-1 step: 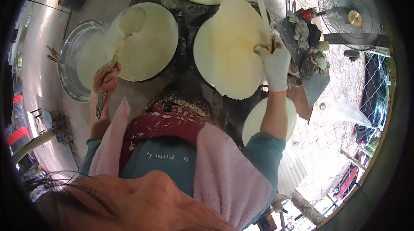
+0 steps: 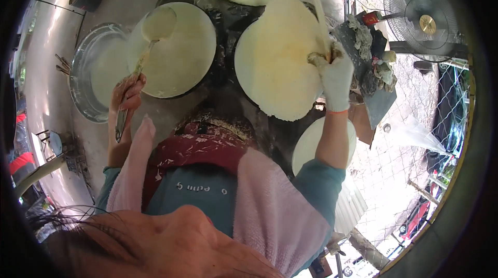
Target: The person spreads batter onto multiple circular griddles using a ladle, peels cooked thin sheets off with a wooden stick, and stacks them.
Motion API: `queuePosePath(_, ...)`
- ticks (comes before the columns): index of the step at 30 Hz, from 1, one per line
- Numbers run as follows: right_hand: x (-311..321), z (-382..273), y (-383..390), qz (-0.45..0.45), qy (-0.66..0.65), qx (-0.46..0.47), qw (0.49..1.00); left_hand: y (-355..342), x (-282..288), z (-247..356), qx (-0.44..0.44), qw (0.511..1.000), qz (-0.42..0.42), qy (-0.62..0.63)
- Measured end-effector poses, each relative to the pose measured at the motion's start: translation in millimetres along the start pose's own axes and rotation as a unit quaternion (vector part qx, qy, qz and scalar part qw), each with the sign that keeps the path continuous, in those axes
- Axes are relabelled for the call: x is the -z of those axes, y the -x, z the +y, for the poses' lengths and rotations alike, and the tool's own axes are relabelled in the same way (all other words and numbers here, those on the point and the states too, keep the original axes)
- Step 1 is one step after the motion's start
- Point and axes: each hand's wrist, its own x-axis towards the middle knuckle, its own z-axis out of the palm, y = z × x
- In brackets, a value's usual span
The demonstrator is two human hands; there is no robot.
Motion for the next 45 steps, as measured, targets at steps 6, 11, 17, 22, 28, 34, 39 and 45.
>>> queuePosePath(6,8,-86,-75,-0.007,0.091,-0.029,0.995,-1,28,31,-0.012,1.000,0.000,0.024)
queuePosePath(11,-23,-119,-184,-0.050,0.206,0.018,0.977,-8,41,58,0.005,0.999,0.048,-0.005)
queuePosePath(17,-135,-163,-234,0.005,0.513,0.281,0.811,-12,67,80,-0.012,0.996,0.067,-0.066)
queuePosePath(22,-242,-47,-259,0.009,0.556,0.324,0.765,-19,71,95,-0.027,0.992,0.095,-0.075)
queuePosePath(28,-324,88,-268,-0.042,0.572,0.249,0.780,-17,78,111,-0.029,0.986,0.118,-0.113)
queuePosePath(34,-331,89,-258,-0.077,0.519,0.231,0.819,-20,76,115,-0.007,0.985,0.141,-0.104)
queuePosePath(39,-332,73,-233,-0.105,0.449,0.191,0.866,-15,53,100,-0.034,0.981,0.169,-0.085)
queuePosePath(45,-237,87,-124,-0.053,0.149,0.093,0.983,-19,-5,57,-0.008,0.910,0.162,-0.382)
